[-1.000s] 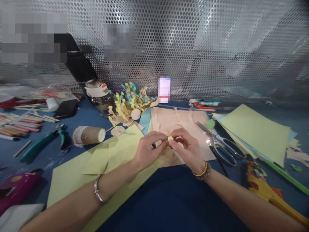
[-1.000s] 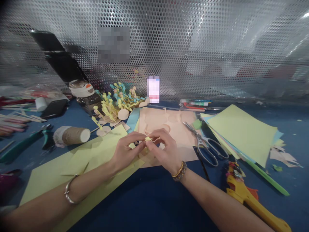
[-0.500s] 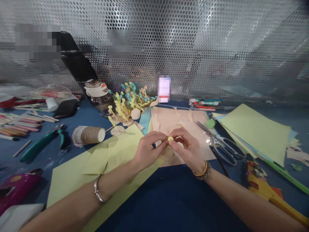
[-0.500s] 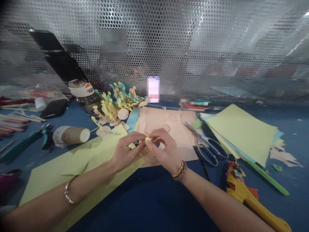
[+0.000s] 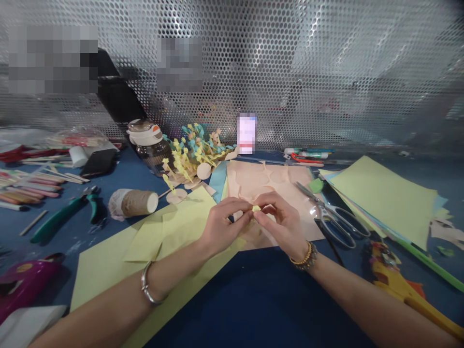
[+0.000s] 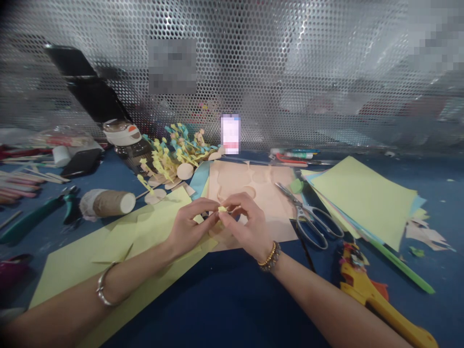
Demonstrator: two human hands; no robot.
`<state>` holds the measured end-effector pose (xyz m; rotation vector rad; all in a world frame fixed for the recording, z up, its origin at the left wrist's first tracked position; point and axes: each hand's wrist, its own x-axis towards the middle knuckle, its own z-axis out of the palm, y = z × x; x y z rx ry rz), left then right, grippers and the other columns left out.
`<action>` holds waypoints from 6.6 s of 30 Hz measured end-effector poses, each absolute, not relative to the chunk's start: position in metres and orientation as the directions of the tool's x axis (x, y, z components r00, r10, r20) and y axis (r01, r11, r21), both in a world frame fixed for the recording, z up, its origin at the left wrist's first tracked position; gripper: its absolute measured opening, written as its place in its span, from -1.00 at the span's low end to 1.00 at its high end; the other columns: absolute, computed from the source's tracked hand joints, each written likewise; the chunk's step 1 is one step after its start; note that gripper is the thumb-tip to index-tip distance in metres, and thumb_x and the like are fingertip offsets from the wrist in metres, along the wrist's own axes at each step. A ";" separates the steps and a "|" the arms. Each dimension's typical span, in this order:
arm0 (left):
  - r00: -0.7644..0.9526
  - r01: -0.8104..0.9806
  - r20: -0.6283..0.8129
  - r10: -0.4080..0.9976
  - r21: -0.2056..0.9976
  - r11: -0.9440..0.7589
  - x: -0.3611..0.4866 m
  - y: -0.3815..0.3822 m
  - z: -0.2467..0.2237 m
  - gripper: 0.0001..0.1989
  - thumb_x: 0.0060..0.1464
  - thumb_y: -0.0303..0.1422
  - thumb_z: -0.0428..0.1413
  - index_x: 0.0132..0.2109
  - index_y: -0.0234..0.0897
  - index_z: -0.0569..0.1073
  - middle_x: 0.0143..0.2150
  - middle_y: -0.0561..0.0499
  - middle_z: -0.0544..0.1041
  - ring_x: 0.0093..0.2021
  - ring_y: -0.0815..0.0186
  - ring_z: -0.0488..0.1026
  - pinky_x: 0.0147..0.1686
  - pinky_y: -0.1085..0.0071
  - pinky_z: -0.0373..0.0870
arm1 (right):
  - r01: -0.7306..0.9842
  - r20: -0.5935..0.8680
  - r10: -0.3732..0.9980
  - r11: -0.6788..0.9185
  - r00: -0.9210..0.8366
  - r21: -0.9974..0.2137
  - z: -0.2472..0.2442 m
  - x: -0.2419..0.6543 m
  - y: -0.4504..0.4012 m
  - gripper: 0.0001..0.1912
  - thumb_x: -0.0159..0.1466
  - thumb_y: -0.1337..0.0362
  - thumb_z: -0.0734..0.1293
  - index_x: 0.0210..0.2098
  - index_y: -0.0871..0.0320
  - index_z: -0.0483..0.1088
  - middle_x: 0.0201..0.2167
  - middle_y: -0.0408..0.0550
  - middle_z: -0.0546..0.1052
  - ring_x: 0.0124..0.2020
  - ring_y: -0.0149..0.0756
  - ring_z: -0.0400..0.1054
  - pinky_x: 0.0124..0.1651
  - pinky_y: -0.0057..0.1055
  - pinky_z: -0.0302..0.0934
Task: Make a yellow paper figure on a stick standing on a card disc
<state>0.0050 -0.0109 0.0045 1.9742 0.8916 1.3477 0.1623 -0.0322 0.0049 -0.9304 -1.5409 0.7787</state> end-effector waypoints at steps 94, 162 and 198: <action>0.295 0.217 0.507 0.810 0.790 -0.574 0.003 -0.008 0.003 -0.93 0.07 -0.40 0.16 -0.35 -0.25 0.53 -0.36 -0.02 0.58 -0.34 0.31 0.49 -0.32 0.40 0.43 | 0.168 0.476 0.878 0.477 -0.050 -0.863 0.005 0.163 -0.031 -0.93 0.19 0.36 0.33 -0.31 0.08 0.41 -0.29 -0.09 0.40 -0.28 -0.31 0.33 -0.36 -0.37 0.30; 0.284 0.201 0.500 0.818 0.803 -0.560 0.003 -0.009 0.002 -0.94 0.07 -0.42 0.16 -0.35 -0.26 0.53 -0.37 -0.01 0.56 -0.34 0.34 0.46 -0.32 0.44 0.39 | 0.184 0.513 0.857 0.511 -0.042 -0.840 0.004 0.164 -0.031 -0.87 0.19 0.40 0.33 -0.27 0.09 0.45 -0.27 -0.08 0.41 -0.31 -0.34 0.34 -0.37 -0.39 0.32; 0.289 0.198 0.486 0.825 0.812 -0.549 0.004 -0.009 0.003 -0.94 0.07 -0.41 0.16 -0.34 -0.25 0.54 -0.36 -0.03 0.57 -0.34 0.32 0.47 -0.32 0.42 0.39 | 0.177 0.489 0.871 0.487 -0.037 -0.855 0.005 0.163 -0.032 -0.93 0.20 0.37 0.32 -0.31 0.09 0.39 -0.31 -0.11 0.40 -0.30 -0.34 0.32 -0.37 -0.39 0.29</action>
